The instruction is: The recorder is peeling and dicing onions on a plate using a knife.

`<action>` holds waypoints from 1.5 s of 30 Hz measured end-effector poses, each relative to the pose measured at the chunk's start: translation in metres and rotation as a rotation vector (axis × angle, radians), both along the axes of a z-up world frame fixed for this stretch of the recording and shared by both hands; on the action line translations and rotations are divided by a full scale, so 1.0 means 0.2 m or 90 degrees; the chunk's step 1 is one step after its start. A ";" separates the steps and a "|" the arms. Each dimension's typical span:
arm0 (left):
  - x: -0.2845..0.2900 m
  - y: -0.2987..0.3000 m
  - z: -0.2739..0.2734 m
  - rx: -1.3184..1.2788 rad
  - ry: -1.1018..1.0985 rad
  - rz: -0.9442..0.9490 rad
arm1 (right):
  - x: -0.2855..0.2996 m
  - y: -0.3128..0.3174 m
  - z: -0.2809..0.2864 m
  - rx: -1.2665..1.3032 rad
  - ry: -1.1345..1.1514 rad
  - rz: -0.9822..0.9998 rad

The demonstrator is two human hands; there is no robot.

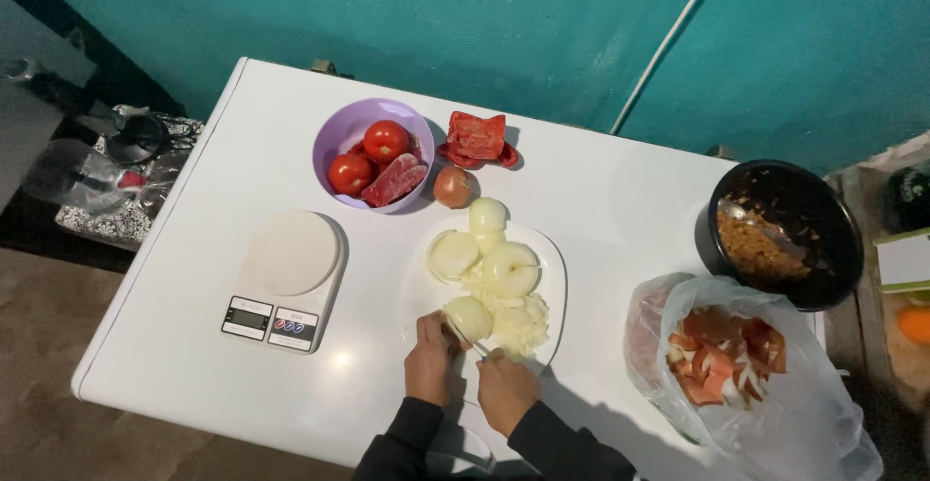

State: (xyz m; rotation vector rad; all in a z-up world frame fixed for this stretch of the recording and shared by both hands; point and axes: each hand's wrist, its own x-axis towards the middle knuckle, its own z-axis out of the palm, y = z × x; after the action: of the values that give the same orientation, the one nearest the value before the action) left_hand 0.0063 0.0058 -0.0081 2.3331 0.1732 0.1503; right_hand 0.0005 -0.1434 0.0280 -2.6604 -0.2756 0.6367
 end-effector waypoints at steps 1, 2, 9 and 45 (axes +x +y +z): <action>0.01 0.01 0.00 0.001 -0.001 -0.002 | -0.01 -0.01 0.00 0.001 -0.001 -0.002; 0.00 0.00 -0.01 -0.004 -0.005 -0.003 | -0.03 -0.04 0.01 -0.008 0.004 0.002; 0.00 0.00 -0.02 0.006 0.003 -0.017 | -0.04 -0.02 -0.03 -0.005 0.010 -0.045; 0.64 0.19 0.03 0.136 0.071 0.058 | -0.13 -0.42 0.25 -0.097 0.042 -0.137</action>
State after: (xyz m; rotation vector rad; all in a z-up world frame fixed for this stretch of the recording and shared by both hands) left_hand 0.1342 0.0432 -0.0013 2.5499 0.3333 0.0859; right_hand -0.0253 -0.2268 0.0777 -2.7554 0.0810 0.6988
